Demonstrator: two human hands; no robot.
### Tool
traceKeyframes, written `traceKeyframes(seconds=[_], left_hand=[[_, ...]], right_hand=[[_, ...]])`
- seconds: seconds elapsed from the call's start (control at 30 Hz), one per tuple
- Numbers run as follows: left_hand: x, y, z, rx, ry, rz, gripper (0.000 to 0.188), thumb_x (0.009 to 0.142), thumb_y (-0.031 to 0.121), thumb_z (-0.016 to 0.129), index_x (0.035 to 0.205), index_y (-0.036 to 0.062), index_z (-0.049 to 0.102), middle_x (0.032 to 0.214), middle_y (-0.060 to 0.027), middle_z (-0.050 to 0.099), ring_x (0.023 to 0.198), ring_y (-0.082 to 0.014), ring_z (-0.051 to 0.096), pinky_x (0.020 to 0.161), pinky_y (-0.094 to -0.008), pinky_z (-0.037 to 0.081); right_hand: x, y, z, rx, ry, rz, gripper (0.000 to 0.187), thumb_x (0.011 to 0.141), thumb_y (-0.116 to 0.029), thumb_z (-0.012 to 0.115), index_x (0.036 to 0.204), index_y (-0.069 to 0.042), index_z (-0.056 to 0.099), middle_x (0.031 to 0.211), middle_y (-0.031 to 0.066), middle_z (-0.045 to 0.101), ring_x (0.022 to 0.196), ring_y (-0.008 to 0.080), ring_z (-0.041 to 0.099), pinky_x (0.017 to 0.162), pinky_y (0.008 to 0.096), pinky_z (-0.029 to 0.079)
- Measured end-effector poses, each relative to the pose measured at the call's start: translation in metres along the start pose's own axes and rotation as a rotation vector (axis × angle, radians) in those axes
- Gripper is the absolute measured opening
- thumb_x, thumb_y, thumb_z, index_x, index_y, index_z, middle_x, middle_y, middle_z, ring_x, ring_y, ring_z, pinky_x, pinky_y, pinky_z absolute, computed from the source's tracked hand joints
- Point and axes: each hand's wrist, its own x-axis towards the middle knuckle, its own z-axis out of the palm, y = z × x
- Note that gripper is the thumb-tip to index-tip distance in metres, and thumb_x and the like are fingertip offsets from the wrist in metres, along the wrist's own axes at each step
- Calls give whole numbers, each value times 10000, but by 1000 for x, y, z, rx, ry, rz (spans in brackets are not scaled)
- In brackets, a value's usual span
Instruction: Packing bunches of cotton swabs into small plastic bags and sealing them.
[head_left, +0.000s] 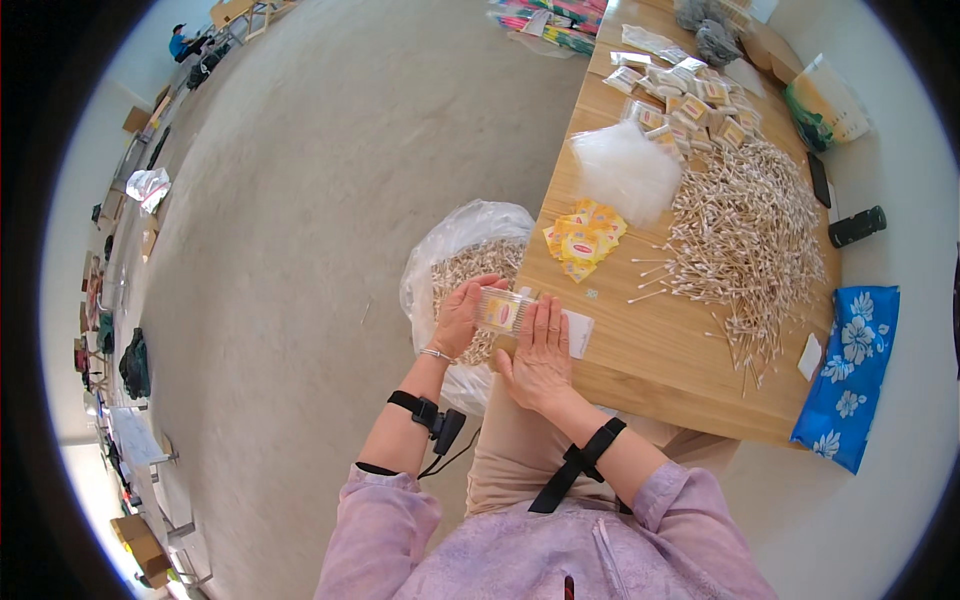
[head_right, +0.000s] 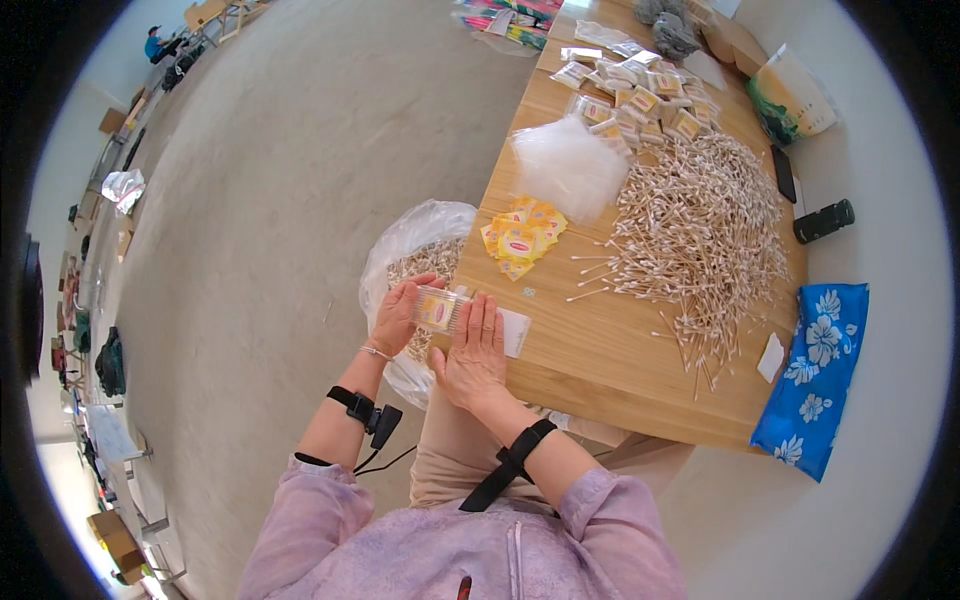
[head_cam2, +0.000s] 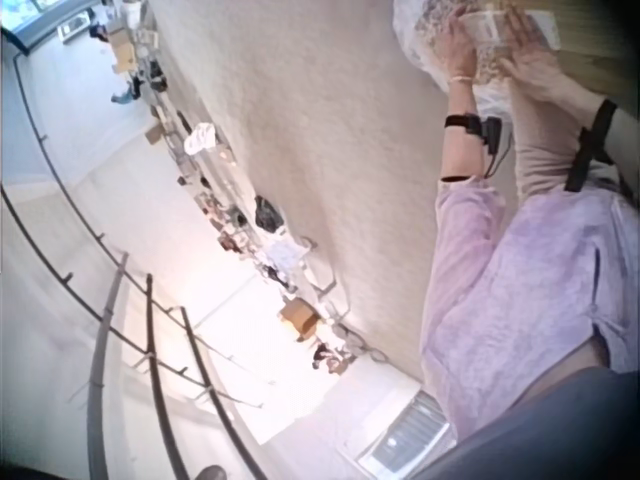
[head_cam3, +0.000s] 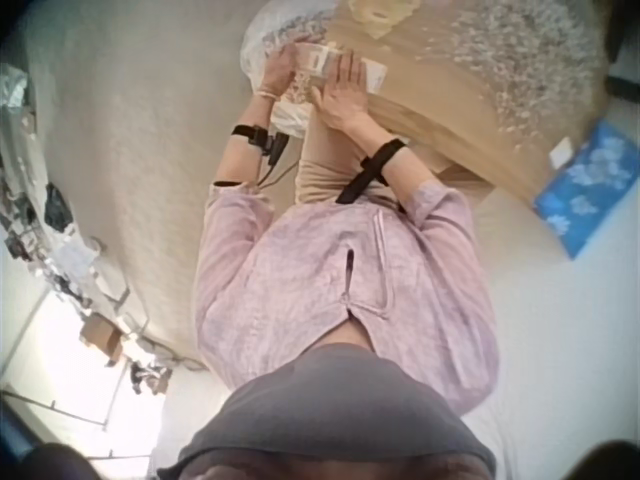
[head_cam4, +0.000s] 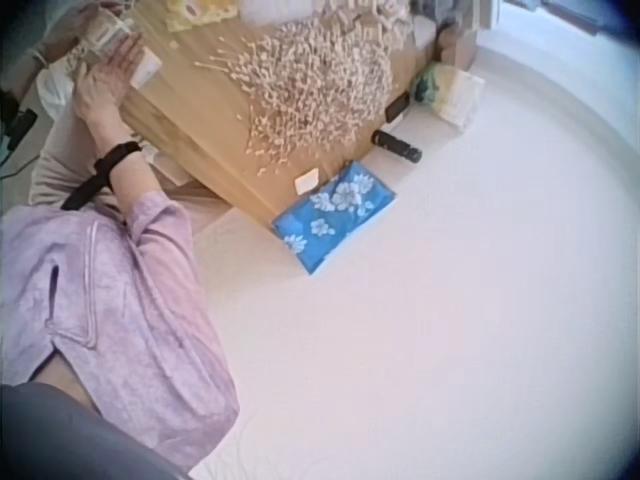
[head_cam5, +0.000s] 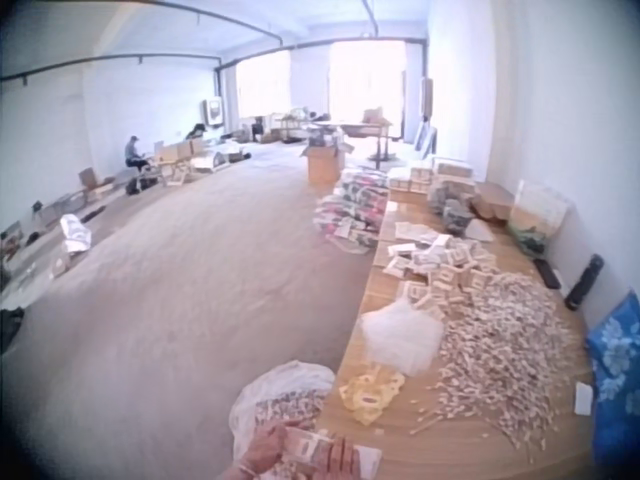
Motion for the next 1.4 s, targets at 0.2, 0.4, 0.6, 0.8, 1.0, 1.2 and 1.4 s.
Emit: traceKeyframes(seconds=[0.2, 0.4, 0.6, 0.8, 1.0, 1.2, 1.4], left_hand=[[-1, 0, 1, 40, 18, 1, 470, 970, 347, 463, 1253, -28, 465, 1224, -149, 575, 1141, -202, 548, 974, -326, 451], [-1, 2, 3, 114, 20, 1, 471, 977, 355, 445, 1246, -31, 472, 1215, -145, 579, 1104, -189, 565, 946, -311, 467], [1, 3, 4, 129, 9, 15, 463, 983, 347, 435, 1248, -31, 472, 1207, -147, 582, 1089, -188, 573, 937, -306, 471], [1, 6, 0, 56, 39, 8, 588, 983, 455, 338, 1332, -14, 398, 1292, -150, 518, 1183, -215, 503, 1009, -347, 406], [-2, 0, -4, 60, 3, 65, 763, 942, 603, 197, 1423, 17, 279, 1426, -139, 378, 1333, -236, 334, 1109, -379, 258], [-5, 3, 1, 58, -58, 59, 780, 932, 619, 200, 1434, 25, 262, 1441, -140, 360, 1352, -240, 307, 1114, -369, 246], [-3, 2, -1, 55, -94, 45, 777, 934, 617, 227, 1428, 20, 276, 1417, -151, 395, 1319, -227, 360, 1095, -348, 273]], right_hand=[[-1, 1, 1, 18, 7, -17, 895, 815, -392, 547, 1408, 112, 107, 1497, 273, 55, 1407, 406, 7, 1145, 464, 14], [-3, 2, -1, 2, -30, -23, 894, 822, -393, 542, 1410, 109, 96, 1497, 270, 62, 1409, 397, 8, 1144, 466, 17], [2, -1, 5, 7, -2, -35, 875, 833, -382, 529, 1412, 104, 89, 1491, 274, 79, 1408, 398, 23, 1143, 473, 29], [14, 13, -1, 405, 187, 42, 752, 874, -303, 465, 1418, 89, 126, 1491, 267, 114, 1406, 399, 52, 1143, 455, 50], [33, 8, 1, 953, 434, 96, 634, 934, -267, 376, 1425, 69, 155, 1510, 225, 128, 1422, 326, 63, 1142, 398, 62], [42, -15, 17, 1098, 419, 89, 626, 952, -313, 361, 1427, 53, 181, 1511, 210, 154, 1423, 311, 79, 1139, 385, 65], [50, -23, 36, 1209, 384, 80, 606, 955, -316, 371, 1415, 49, 218, 1507, 200, 181, 1419, 314, 103, 1137, 388, 80]])
